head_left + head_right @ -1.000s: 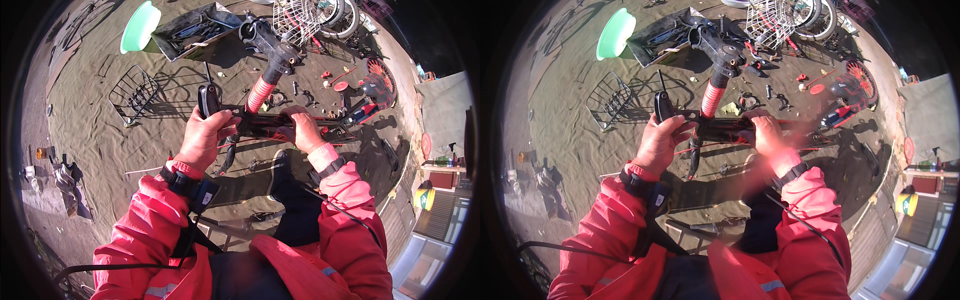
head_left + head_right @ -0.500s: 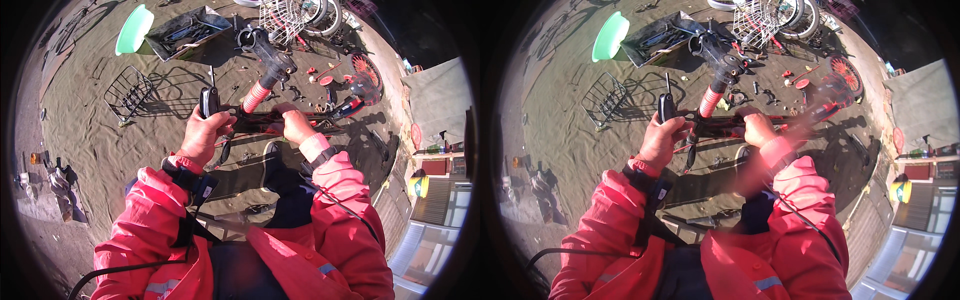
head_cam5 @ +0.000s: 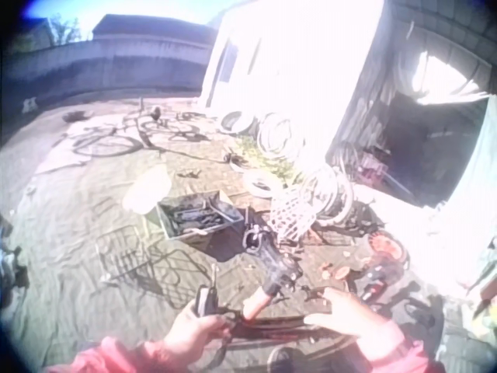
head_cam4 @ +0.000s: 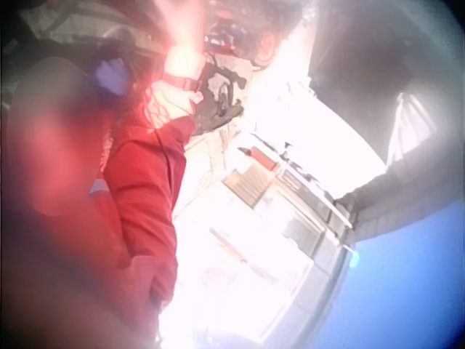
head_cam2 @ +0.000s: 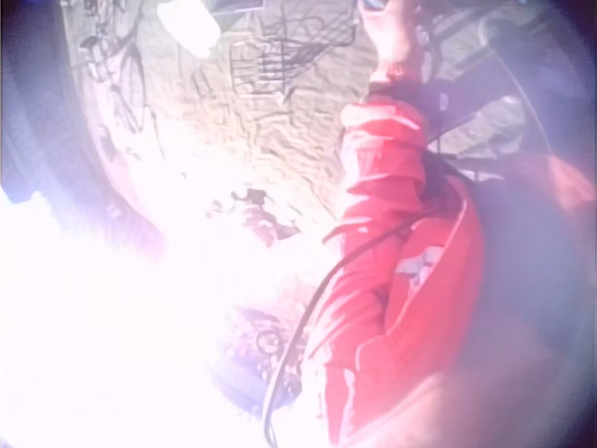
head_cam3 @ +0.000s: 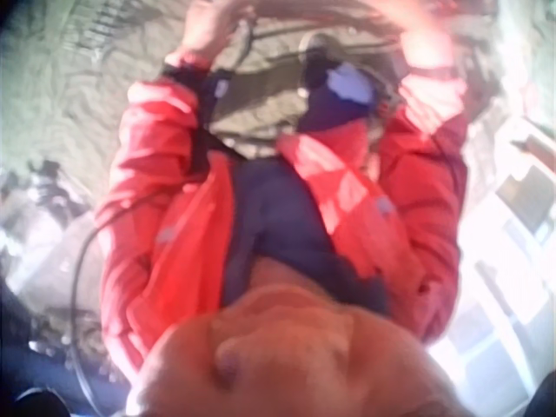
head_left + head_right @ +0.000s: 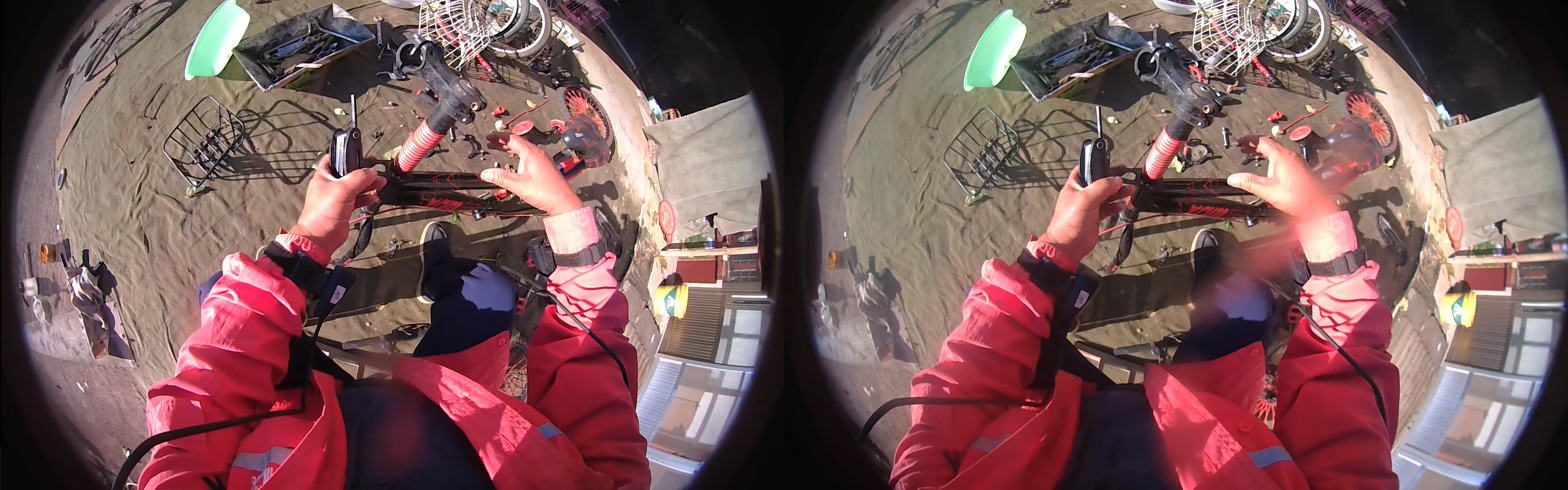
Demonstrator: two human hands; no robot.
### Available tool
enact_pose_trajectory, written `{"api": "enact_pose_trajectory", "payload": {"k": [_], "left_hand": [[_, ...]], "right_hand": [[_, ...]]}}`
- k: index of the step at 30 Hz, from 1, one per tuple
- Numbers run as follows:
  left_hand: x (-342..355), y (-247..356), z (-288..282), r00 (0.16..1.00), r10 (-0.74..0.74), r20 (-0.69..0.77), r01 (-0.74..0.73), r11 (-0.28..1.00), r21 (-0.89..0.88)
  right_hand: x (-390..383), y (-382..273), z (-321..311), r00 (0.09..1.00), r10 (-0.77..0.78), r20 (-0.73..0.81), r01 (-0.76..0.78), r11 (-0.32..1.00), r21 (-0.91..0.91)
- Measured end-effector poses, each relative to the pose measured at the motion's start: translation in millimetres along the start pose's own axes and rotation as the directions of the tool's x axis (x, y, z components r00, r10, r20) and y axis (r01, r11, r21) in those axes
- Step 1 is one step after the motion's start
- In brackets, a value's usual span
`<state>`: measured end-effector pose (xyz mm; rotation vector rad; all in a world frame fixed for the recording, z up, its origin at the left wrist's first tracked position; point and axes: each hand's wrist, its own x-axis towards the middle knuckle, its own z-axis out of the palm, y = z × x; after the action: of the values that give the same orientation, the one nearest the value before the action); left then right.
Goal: The person retrieves a multi-tool from a table, walks outside, and sits on a low stool to work on a bicycle fork. They use the multi-tool to loosen and remove a bolt from the fork, then reinsert and tighten the bolt.
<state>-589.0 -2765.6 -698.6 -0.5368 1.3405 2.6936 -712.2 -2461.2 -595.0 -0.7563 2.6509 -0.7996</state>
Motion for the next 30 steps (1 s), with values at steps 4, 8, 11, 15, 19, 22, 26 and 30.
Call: {"api": "enact_pose_trajectory", "payload": {"k": [4, 8, 11, 15, 19, 22, 26, 30], "left_hand": [[-0.5, -1.8, -0.9, 1.0, -0.003, 0.006, 0.003, 1.0, 0.004], [-1.0, -2.5, -0.6, 1.0, -0.012, -0.002, 0.012, 1.0, 0.004], [-1.8, -1.1, -1.1, 1.0, -0.024, 0.001, 0.024, 1.0, 0.012], [-4.0, -0.8, -0.2, 1.0, -0.023, 0.009, 0.023, 1.0, 0.002], [-4.5, 0.2, -0.3, 1.0, -0.027, 0.009, 0.027, 1.0, 0.008], [-4.4, 0.6, -0.5, 1.0, -0.024, 0.015, 0.024, 1.0, 0.008], [-3.9, 0.9, -0.3, 1.0, -0.022, 0.013, 0.022, 1.0, 0.007], [-3.0, 1.0, -0.1, 1.0, -0.021, 0.015, 0.021, 1.0, -0.005]], "right_hand": [[-1.3, -40.3, 7.4, 0.992, -0.019, -0.123, 0.068, 0.909, 0.412], [10.9, -71.1, 36.8, 0.968, 0.009, -0.25, 0.164, 0.732, 0.661], [25.0, -79.1, 57.0, 0.948, 0.001, -0.318, 0.249, 0.617, 0.747], [33.1, -75.9, 68.3, 0.917, 0.075, -0.392, 0.299, 0.519, 0.801], [39.9, -71.4, 74.6, 0.888, 0.107, -0.446, 0.337, 0.507, 0.793], [42.2, -68.7, 77.7, 0.881, 0.105, -0.461, 0.353, 0.504, 0.788], [43.0, -64.9, 77.6, 0.887, 0.101, -0.45, 0.353, 0.48, 0.803], [43.6, -61.4, 77.1, 0.914, 0.066, -0.401, 0.328, 0.464, 0.823]]}}
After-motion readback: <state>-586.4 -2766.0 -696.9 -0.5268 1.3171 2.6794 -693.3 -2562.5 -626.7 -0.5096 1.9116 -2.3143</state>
